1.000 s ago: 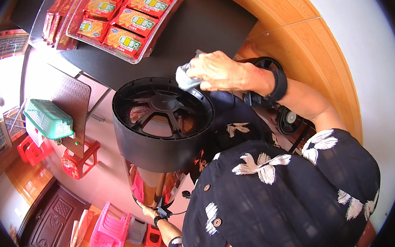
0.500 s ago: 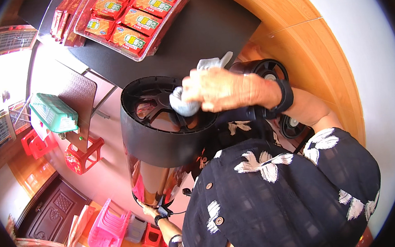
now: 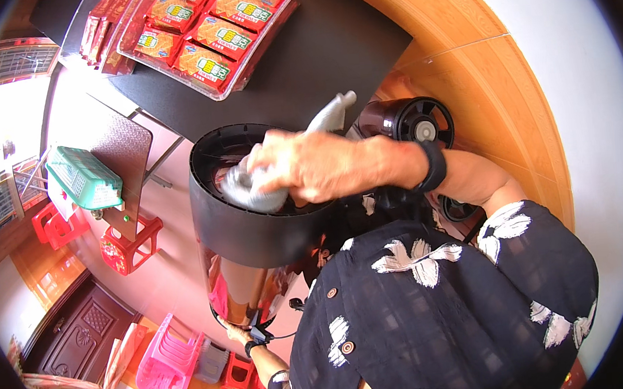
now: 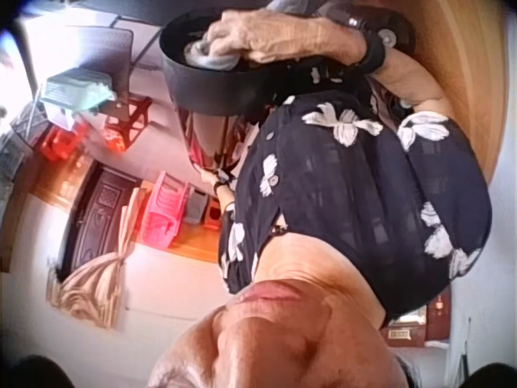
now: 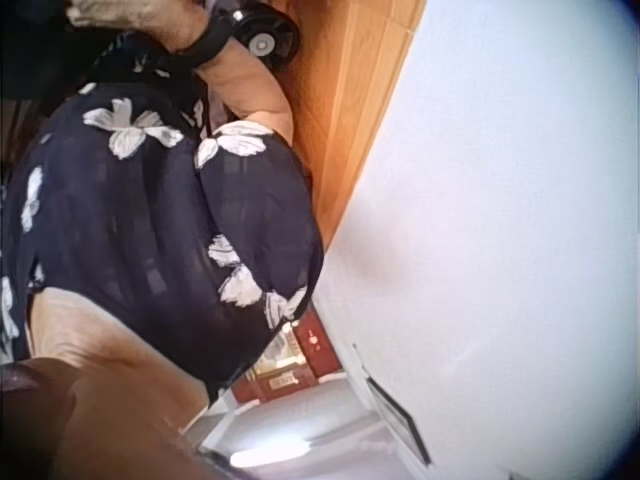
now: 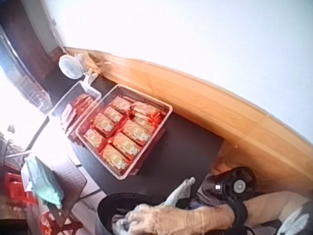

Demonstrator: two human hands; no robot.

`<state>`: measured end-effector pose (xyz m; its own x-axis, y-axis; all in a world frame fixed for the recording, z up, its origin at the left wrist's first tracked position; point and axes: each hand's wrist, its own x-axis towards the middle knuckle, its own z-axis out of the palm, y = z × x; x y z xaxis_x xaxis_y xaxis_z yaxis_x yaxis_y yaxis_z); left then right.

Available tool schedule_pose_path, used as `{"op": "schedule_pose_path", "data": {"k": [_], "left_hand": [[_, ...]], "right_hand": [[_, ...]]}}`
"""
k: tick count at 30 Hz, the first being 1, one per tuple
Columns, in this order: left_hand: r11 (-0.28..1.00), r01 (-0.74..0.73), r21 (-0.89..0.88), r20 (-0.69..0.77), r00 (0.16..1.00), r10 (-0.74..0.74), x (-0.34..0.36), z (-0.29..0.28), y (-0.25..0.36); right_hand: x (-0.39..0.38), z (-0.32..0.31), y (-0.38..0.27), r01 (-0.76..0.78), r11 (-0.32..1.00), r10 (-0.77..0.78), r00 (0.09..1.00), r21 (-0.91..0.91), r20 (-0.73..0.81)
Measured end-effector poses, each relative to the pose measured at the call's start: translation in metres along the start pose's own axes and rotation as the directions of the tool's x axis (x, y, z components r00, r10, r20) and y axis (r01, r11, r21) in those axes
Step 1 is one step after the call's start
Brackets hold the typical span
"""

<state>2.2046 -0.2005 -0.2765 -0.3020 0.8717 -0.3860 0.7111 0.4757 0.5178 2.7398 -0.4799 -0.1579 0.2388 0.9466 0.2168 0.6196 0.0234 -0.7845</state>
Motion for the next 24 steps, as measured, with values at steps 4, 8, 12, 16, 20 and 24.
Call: {"op": "schedule_pose_path", "data": {"k": [4,8,12,16,20,24], "left_hand": [[1.0,0.016,-0.008,-0.007,1.0,-0.016,-0.005,0.009,0.002],[0.999,0.038,-0.03,-0.013,0.999,-0.038,-0.001,-0.005,-0.01],[0.998,0.037,-0.048,0.005,0.999,-0.037,0.013,-0.005,-0.006],[0.998,0.028,-0.056,0.01,1.0,-0.027,0.016,-0.017,-0.006],[0.998,0.031,-0.052,0.015,0.999,-0.03,0.016,-0.019,-0.006],[0.997,0.048,-0.068,0.005,0.999,-0.048,0.013,-0.008,-0.002]], "right_hand": [[-0.011,-0.01,0.004,-0.071,0.945,0.035,0.993,0.318,0.117],[-0.013,-0.002,0.061,-0.107,0.763,-0.073,0.966,0.637,0.25],[0.009,0.011,0.115,-0.519,0.766,0.513,0.849,0.379,0.126],[0.047,0.043,0.135,-0.309,0.798,0.281,0.95,0.517,0.135],[0.079,0.029,0.082,-0.137,0.951,0.134,0.991,0.278,0.029],[0.081,0.007,0.025,-0.197,0.949,0.174,0.978,0.247,0.112]]}}
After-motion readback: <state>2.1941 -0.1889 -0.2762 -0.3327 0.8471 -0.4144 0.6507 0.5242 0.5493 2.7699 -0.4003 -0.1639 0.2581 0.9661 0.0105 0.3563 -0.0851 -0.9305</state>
